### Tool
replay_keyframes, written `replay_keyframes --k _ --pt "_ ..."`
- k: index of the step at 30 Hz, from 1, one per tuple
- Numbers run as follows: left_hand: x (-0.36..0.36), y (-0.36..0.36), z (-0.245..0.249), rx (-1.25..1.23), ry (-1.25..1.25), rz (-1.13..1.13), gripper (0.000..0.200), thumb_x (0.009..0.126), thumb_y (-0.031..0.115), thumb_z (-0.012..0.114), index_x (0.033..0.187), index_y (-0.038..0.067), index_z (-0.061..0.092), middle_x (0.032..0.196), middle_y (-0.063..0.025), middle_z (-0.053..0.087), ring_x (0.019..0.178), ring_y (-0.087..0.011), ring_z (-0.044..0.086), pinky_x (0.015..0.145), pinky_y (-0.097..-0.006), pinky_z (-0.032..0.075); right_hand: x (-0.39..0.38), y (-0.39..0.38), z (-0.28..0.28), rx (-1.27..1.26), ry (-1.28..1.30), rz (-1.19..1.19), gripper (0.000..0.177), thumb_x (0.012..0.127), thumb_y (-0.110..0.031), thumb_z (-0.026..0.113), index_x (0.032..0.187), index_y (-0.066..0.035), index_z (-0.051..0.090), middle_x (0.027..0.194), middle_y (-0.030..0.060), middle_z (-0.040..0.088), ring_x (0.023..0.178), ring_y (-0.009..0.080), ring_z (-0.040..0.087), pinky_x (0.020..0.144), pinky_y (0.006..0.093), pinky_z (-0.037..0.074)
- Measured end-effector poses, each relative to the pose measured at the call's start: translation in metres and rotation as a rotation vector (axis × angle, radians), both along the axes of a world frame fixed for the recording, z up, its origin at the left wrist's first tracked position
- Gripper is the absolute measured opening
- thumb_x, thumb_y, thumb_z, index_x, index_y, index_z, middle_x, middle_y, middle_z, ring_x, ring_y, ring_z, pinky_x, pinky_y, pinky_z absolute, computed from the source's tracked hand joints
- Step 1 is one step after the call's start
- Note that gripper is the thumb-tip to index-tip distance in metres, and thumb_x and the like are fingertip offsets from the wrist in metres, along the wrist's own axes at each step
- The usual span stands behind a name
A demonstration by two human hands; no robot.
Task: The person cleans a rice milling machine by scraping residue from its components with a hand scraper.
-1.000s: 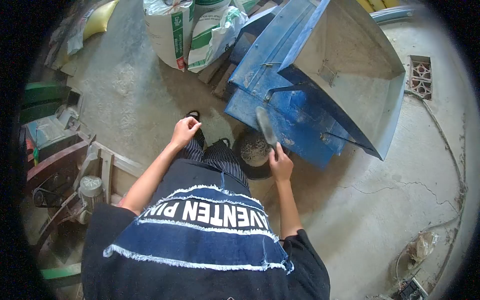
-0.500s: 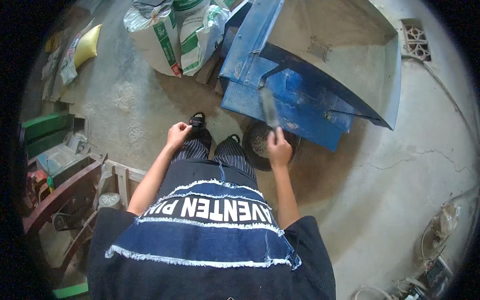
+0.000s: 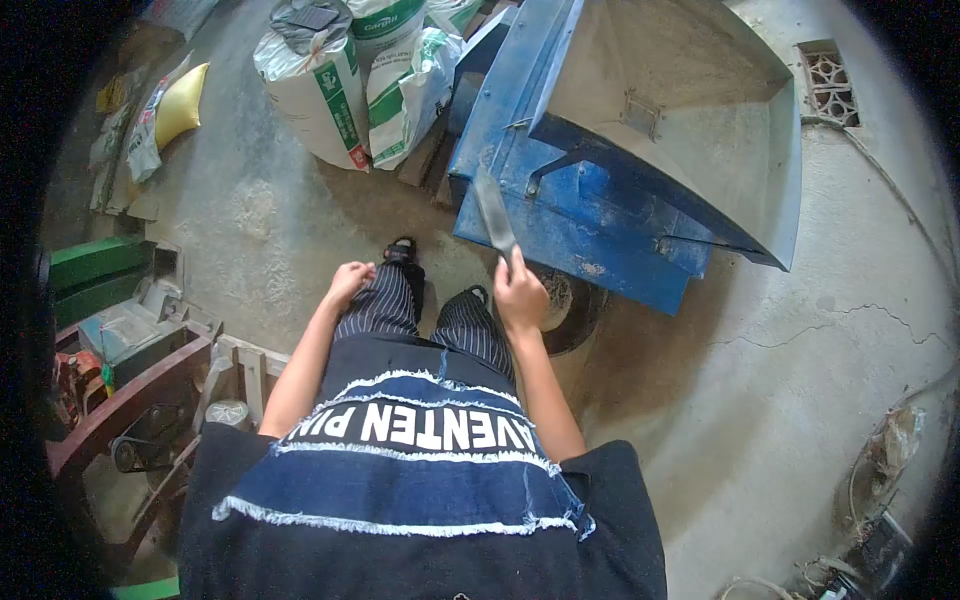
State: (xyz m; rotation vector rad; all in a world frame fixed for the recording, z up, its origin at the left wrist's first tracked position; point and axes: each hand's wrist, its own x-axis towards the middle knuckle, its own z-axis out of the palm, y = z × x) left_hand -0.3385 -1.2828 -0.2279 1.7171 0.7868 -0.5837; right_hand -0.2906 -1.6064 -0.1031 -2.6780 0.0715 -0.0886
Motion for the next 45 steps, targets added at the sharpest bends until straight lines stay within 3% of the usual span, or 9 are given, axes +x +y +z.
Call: replay_keyframes --k 5,9,13,17,21,25,33,39,45 --pt "0.041 0.014 -0.015 -0.019 -0.056 -0.075 0.026 0.086 0.026 0.06 0.084 0.001 0.068 0.075 -0.0054 0.066 0.063 -0.0102 0.057 0.059 -0.0266 0.045 0.077 0.052 -0.011 -0.006 -0.044 -0.107 0.036 0.088 -0.028 0.054 0.116 -0.006 0.061 0.07 0.0204 0.064 0.063 0.0368 0.064 0.056 0.0459 0.05" --pt "0.103 0.067 -0.037 0.287 0.047 -0.668 0.037 0.075 0.04 0.063 0.08 0.004 0.07 0.074 -0.0085 0.067 0.067 -0.0173 0.062 0.063 -0.03 0.048 0.029 0.049 -0.01 -0.013 -0.021 -0.171 0.037 0.087 -0.027 0.057 0.114 -0.003 0.062 0.069 0.0214 0.064 0.061 0.0345 0.065 0.056 0.0445 0.051" --pt "0.151 0.12 -0.061 -0.041 -0.025 -0.281 0.03 0.081 0.032 0.059 0.084 0.004 0.07 0.078 -0.008 0.068 0.075 -0.0147 0.064 0.069 -0.0302 0.048 0.031 0.084 0.004 -0.124 0.051 -0.29 0.035 0.087 -0.026 0.057 0.113 -0.003 0.062 0.065 0.0213 0.063 0.059 0.0345 0.064 0.052 0.0439 0.05" --pt "0.178 0.144 -0.047 0.424 0.049 -0.583 0.033 0.08 0.031 0.056 0.09 0.002 0.069 0.089 -0.0187 0.068 0.089 -0.0296 0.065 0.081 -0.0381 0.049 0.093 0.128 0.008 -0.082 -0.012 -0.379 0.034 0.088 -0.025 0.055 0.113 -0.002 0.062 0.068 0.0233 0.062 0.063 0.0397 0.062 0.057 0.0464 0.049" --pt "0.173 0.164 -0.07 0.344 0.195 -0.788 0.04 0.075 0.035 0.057 0.093 0.002 0.07 0.096 -0.0225 0.066 0.097 -0.0319 0.063 0.087 -0.0393 0.047 0.03 0.137 0.005 -0.027 0.026 -0.444 0.034 0.086 -0.022 0.059 0.112 -0.001 0.062 0.07 0.0237 0.063 0.065 0.0377 0.064 0.055 0.0442 0.05" --pt "0.166 0.187 -0.098 0.233 0.248 -0.565 0.044 0.072 0.039 0.058 0.091 0.001 0.07 0.097 -0.0231 0.066 0.099 -0.0331 0.063 0.087 -0.0375 0.047 -0.001 0.137 0.014 -0.067 0.032 -0.518 0.03 0.085 -0.021 0.061 0.108 -0.001 0.064 0.071 0.0225 0.064 0.062 0.0361 0.064 0.054 0.0423 0.05" --pt "0.169 0.179 -0.058 0.366 0.226 -0.71 0.04 0.076 0.036 0.06 0.093 0.001 0.069 0.098 -0.0248 0.064 0.099 -0.0339 0.062 0.085 -0.0379 0.048 0.121 0.142 -0.01 -0.02 -0.069 -0.461 0.035 0.087 -0.027 0.059 0.11 0.0 0.063 0.069 0.0253 0.061 0.062 0.0384 0.062 0.054 0.0437 0.048" --pt "0.144 0.205 -0.094 0.348 0.229 -0.685 0.049 0.078 0.045 0.06 0.097 0.0 0.067 0.098 -0.0254 0.064 0.099 -0.0365 0.062 0.083 -0.0397 0.048 0.023 0.127 -0.003 -0.075 0.075 -0.398 0.034 0.085 -0.023 0.062 0.11 0.0 0.064 0.078 0.0222 0.066 0.065 0.034 0.066 0.056 0.0406 0.052" --pt "0.125 0.206 -0.104 0.359 0.282 -0.743 0.047 0.079 0.043 0.058 0.091 -0.002 0.067 0.094 -0.0261 0.064 0.098 -0.0392 0.061 0.082 -0.0415 0.048 0.143 0.131 -0.011 -0.062 -0.044 -0.409 0.035 0.088 -0.026 0.058 0.109 0.002 0.062 0.075 0.0251 0.063 0.066 0.038 0.064 0.056 0.0439 0.05"
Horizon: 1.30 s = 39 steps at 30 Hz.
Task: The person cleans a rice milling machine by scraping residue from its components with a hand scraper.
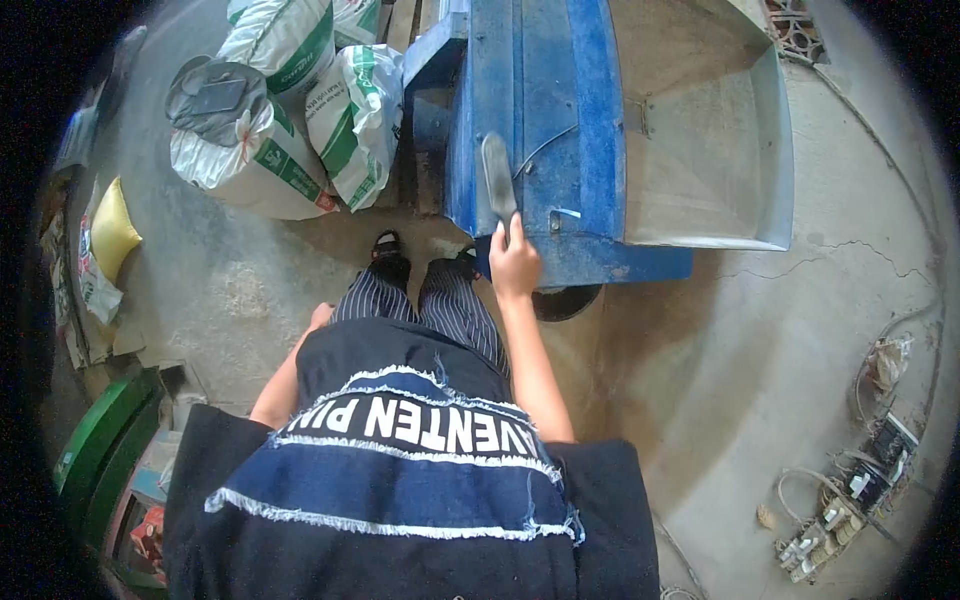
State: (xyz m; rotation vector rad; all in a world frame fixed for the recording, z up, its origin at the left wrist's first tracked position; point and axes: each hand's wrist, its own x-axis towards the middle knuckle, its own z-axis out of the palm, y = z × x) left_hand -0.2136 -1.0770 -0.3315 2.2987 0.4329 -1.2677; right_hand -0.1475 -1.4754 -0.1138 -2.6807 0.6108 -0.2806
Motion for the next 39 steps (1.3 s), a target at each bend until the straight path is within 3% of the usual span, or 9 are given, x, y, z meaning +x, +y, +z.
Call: replay_keyframes --k 6,8,13,18,21,28,34,36,39 --pt "0.015 -0.005 0.034 0.018 -0.144 -0.105 0.038 0.077 0.035 0.058 0.095 0.004 0.069 0.098 -0.0249 0.064 0.099 -0.0394 0.06 0.084 -0.0406 0.048 -0.08 0.0 -0.001 -0.035 0.044 0.077 0.033 0.085 -0.024 0.061 0.111 -0.003 0.064 0.066 0.0194 0.064 0.06 0.0342 0.064 0.053 0.0424 0.051" --pt "0.012 0.006 0.02 0.019 -0.093 -0.125 0.039 0.078 0.036 0.058 0.099 0.005 0.069 0.102 -0.0249 0.063 0.101 -0.038 0.06 0.084 -0.0399 0.048 -0.093 -0.003 0.004 0.023 -0.009 0.077 0.033 0.085 -0.025 0.06 0.11 -0.003 0.064 0.066 0.0196 0.063 0.059 0.0343 0.064 0.053 0.0425 0.051" --pt "-0.004 0.021 -0.028 -0.076 0.005 0.038 0.043 0.077 0.04 0.06 0.097 0.003 0.068 0.1 -0.0261 0.063 0.103 -0.0379 0.059 0.084 -0.0405 0.048 0.0 -0.006 0.012 -0.027 0.077 0.001 0.034 0.089 -0.028 0.054 0.111 -0.004 0.063 0.063 0.0207 0.062 0.058 0.037 0.062 0.052 0.046 0.048" --pt "0.032 0.009 0.014 -0.063 -0.118 -0.254 0.035 0.078 0.031 0.057 0.097 0.003 0.068 0.1 -0.0271 0.062 0.101 -0.0418 0.058 0.084 -0.0448 0.047 -0.048 -0.003 0.004 0.023 0.002 0.033 0.032 0.084 -0.023 0.062 0.109 -0.002 0.064 0.072 0.0217 0.064 0.064 0.0354 0.064 0.055 0.0434 0.05" --pt "0.043 0.021 -0.024 -0.05 -0.161 -0.205 0.035 0.079 0.033 0.058 0.096 0.003 0.067 0.099 -0.0266 0.063 0.099 -0.0398 0.06 0.083 -0.0435 0.048 -0.118 -0.008 0.006 -0.037 0.02 -0.055 0.031 0.082 -0.022 0.065 0.108 -0.004 0.065 0.067 0.0189 0.063 0.057 0.0326 0.064 0.051 0.0408 0.049" --pt "0.048 0.058 -0.001 -0.104 -0.178 -0.394 0.035 0.079 0.032 0.059 0.096 0.002 0.067 0.098 -0.0259 0.063 0.098 -0.0388 0.061 0.082 -0.0431 0.048 -0.081 -0.01 0.015 -0.166 0.114 -0.349 0.031 0.086 -0.027 0.059 0.11 -0.008 0.064 0.062 0.0174 0.062 0.052 0.0323 0.061 0.048 0.0435 0.048" --pt "0.116 0.038 0.009 -0.12 -0.199 -0.522 0.035 0.08 0.032 0.059 0.096 0.002 0.066 0.098 -0.0252 0.064 0.097 -0.038 0.062 0.081 -0.0427 0.048 -0.139 0.008 -0.013 -0.169 -0.044 -0.465 0.03 0.084 -0.028 0.062 0.109 -0.011 0.065 0.061 0.0138 0.062 0.052 0.0315 0.061 0.047 0.042 0.048" --pt "0.126 0.015 0.014 -0.114 -0.196 -0.554 0.035 0.08 0.032 0.059 0.096 0.001 0.066 0.097 -0.025 0.064 0.097 -0.0377 0.062 0.081 -0.0425 0.048 -0.156 0.004 -0.013 -0.089 0.019 -0.49 0.032 0.084 -0.028 0.062 0.11 -0.009 0.065 0.064 0.0147 0.063 0.052 0.0312 0.061 0.047 0.0415 0.047" --pt "0.128 0.033 0.026 -0.121 -0.187 -0.605 0.035 0.08 0.031 0.059 0.096 0.001 0.065 0.097 -0.0247 0.064 0.097 -0.0373 0.062 0.081 -0.0423 0.048 -0.154 -0.004 -0.015 0.225 -0.26 -0.699 0.036 0.086 -0.031 0.063 0.107 -0.002 0.065 0.07 0.0181 0.065 0.058 0.0244 0.065 0.051 0.0366 0.047"
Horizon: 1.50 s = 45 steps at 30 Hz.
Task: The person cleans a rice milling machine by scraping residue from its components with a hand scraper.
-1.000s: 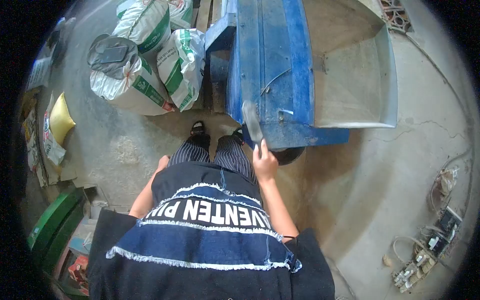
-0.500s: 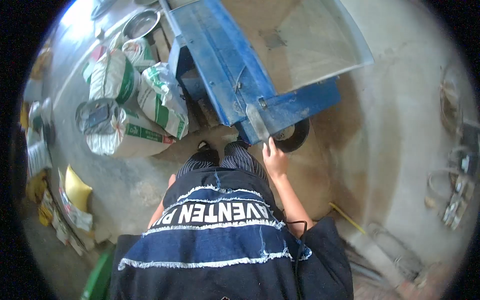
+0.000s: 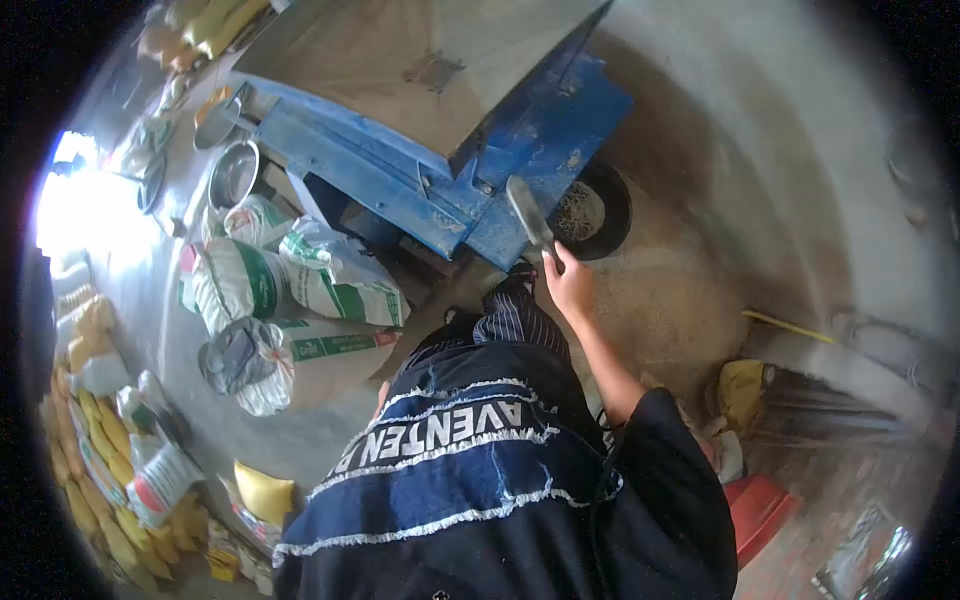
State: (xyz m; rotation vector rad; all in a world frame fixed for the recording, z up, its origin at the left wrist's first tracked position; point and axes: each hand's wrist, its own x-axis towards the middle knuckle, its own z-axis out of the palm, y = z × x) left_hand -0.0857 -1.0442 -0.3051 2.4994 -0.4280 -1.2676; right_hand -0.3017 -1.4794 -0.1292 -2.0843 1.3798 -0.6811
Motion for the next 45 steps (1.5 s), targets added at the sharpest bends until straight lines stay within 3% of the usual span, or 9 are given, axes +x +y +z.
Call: replay_keyframes --k 3,6,10,15,19,26,38,43,45 --pt "0.017 -0.017 0.003 -0.021 0.012 -0.037 0.034 0.081 0.031 0.059 0.096 0.001 0.065 0.096 -0.0244 0.065 0.096 -0.0369 0.063 0.08 -0.0421 0.048 0.022 -0.022 0.014 0.317 -0.129 0.02 0.041 0.086 -0.031 0.063 0.109 0.004 0.062 0.087 0.0224 0.067 0.08 0.0245 0.068 0.066 0.0336 0.051" --pt "0.03 -0.069 0.049 -0.212 -0.154 0.08 0.029 0.083 0.025 0.06 0.097 -0.001 0.061 0.083 -0.0187 0.066 0.085 -0.0349 0.064 0.078 -0.0402 0.047 0.043 -0.054 0.012 0.261 -0.141 0.175 0.047 0.087 -0.031 0.062 0.109 0.01 0.06 0.111 0.0243 0.061 0.109 0.0305 0.059 0.095 0.0323 0.043" --pt "0.073 -0.186 0.193 -0.568 -0.631 0.07 0.028 0.085 0.013 0.059 0.109 -0.002 0.054 0.107 -0.0202 0.053 0.101 -0.0346 0.049 0.088 -0.041 0.039 0.023 -0.078 0.018 0.03 0.112 0.3 0.036 0.084 -0.034 0.061 0.11 -0.01 0.066 0.088 0.0179 0.067 0.081 0.0323 0.065 0.073 0.0398 0.053" --pt "0.085 -0.317 0.354 -0.926 -1.03 0.019 0.033 0.086 0.013 0.06 0.115 0.0 0.052 0.114 -0.0176 0.053 0.114 -0.0357 0.044 0.099 -0.0422 0.03 0.013 -0.097 0.024 0.001 0.3 0.367 0.037 0.084 -0.037 0.061 0.114 -0.015 0.065 0.078 0.0153 0.067 0.073 0.0324 0.065 0.067 0.0398 0.052" --pt "0.066 -0.405 0.413 -0.79 -1.023 0.019 0.05 0.088 0.031 0.059 0.126 0.001 0.043 0.137 -0.0305 0.026 0.131 -0.042 0.022 0.105 -0.0482 0.022 0.041 -0.132 0.014 -0.076 0.187 0.492 0.034 0.085 -0.036 0.059 0.11 -0.014 0.066 0.078 0.0148 0.067 0.073 0.0328 0.064 0.07 0.0411 0.052" --pt "0.06 -0.479 0.387 -0.46 -1.111 0.096 0.077 0.089 0.049 0.05 0.141 0.0 0.021 0.143 -0.0385 -0.006 0.136 -0.0504 -0.006 0.107 -0.0599 0.007 0.004 -0.152 0.014 0.051 0.11 0.596 0.034 0.084 -0.035 0.06 0.11 -0.013 0.065 0.078 0.0153 0.067 0.074 0.0346 0.064 0.069 0.0434 0.052" --pt "0.053 -0.482 0.388 -0.334 -1.139 0.154 0.083 0.089 0.059 0.044 0.144 0.002 0.016 0.144 -0.0372 -0.006 0.138 -0.0465 -0.007 0.107 -0.0596 0.008 -0.026 -0.196 0.024 -0.028 0.243 0.71 0.031 0.087 -0.032 0.055 0.11 -0.013 0.062 0.066 0.0138 0.064 0.064 0.0326 0.064 0.057 0.0443 0.051" --pt "0.056 -0.479 0.383 -0.361 -1.161 0.177 0.084 0.088 0.06 0.046 0.143 0.001 0.02 0.145 -0.0375 -0.001 0.138 -0.0463 -0.003 0.109 -0.0564 0.009 0.003 -0.219 0.006 -0.129 0.232 0.307 0.031 0.089 -0.031 0.052 0.113 -0.014 0.059 0.063 0.014 0.062 0.058 0.0331 0.062 0.051 0.045 0.05" --pt "0.053 -0.479 0.386 -0.365 -1.148 0.188 0.084 0.088 0.059 0.046 0.142 0.0 0.021 0.145 -0.0377 0.001 0.138 -0.0467 -0.003 0.109 -0.0563 0.009 0.003 -0.208 0.009 -0.126 0.229 0.418 0.032 0.089 -0.031 0.05 0.114 -0.013 0.058 0.064 0.0152 0.062 0.058 0.0338 0.062 0.051 0.0451 0.05"
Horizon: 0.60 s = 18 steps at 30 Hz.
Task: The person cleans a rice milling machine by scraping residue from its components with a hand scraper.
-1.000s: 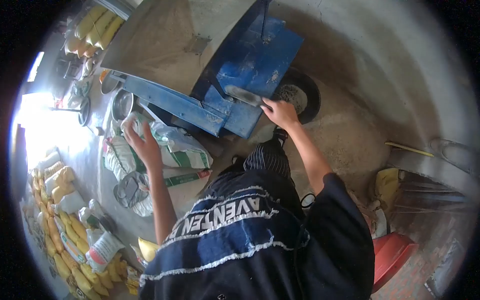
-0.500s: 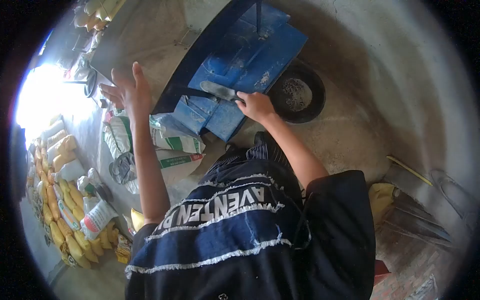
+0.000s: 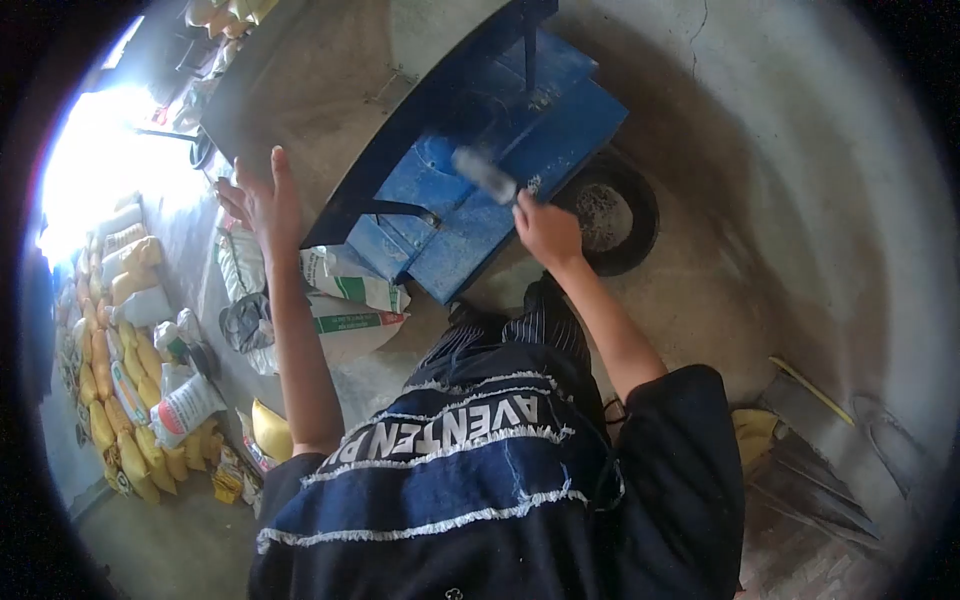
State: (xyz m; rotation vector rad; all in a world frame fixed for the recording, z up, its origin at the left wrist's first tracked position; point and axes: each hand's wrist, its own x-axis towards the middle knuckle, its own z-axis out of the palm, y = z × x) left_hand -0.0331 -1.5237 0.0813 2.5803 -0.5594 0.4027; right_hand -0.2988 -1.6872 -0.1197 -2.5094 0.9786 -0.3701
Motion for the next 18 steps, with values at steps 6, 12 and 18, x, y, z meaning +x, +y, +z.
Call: replay_keyframes --k 6,12,18 --pt "-0.003 0.0 0.001 -0.038 0.028 0.002 0.083 0.088 0.058 0.047 0.142 -0.001 0.022 0.144 -0.0381 0.003 0.138 -0.0471 -0.002 0.109 -0.0546 0.009 -0.003 -0.024 -0.008 -0.051 -0.035 -0.073 0.032 0.09 -0.032 0.05 0.111 -0.01 0.061 0.06 0.016 0.062 0.057 0.0344 0.062 0.051 0.0444 0.05" --pt "0.001 0.003 -0.003 -0.023 -0.003 -0.028 0.082 0.089 0.057 0.046 0.142 -0.002 0.023 0.145 -0.0372 0.005 0.138 -0.0462 -0.002 0.11 -0.0525 0.008 -0.03 -0.014 -0.001 -0.035 -0.02 0.048 0.034 0.089 -0.033 0.053 0.111 -0.009 0.062 0.06 0.0168 0.061 0.054 0.0355 0.061 0.049 0.0443 0.049" --pt "0.002 0.002 -0.007 -0.047 -0.02 -0.003 0.081 0.088 0.059 0.046 0.141 0.001 0.027 0.146 -0.0352 0.007 0.138 -0.0459 0.001 0.11 -0.0524 0.009 -0.099 -0.019 -0.01 -0.07 -0.033 -0.377 0.028 0.086 -0.033 0.058 0.107 -0.014 0.065 0.063 0.0158 0.062 0.056 0.0341 0.061 0.05 0.0431 0.047"
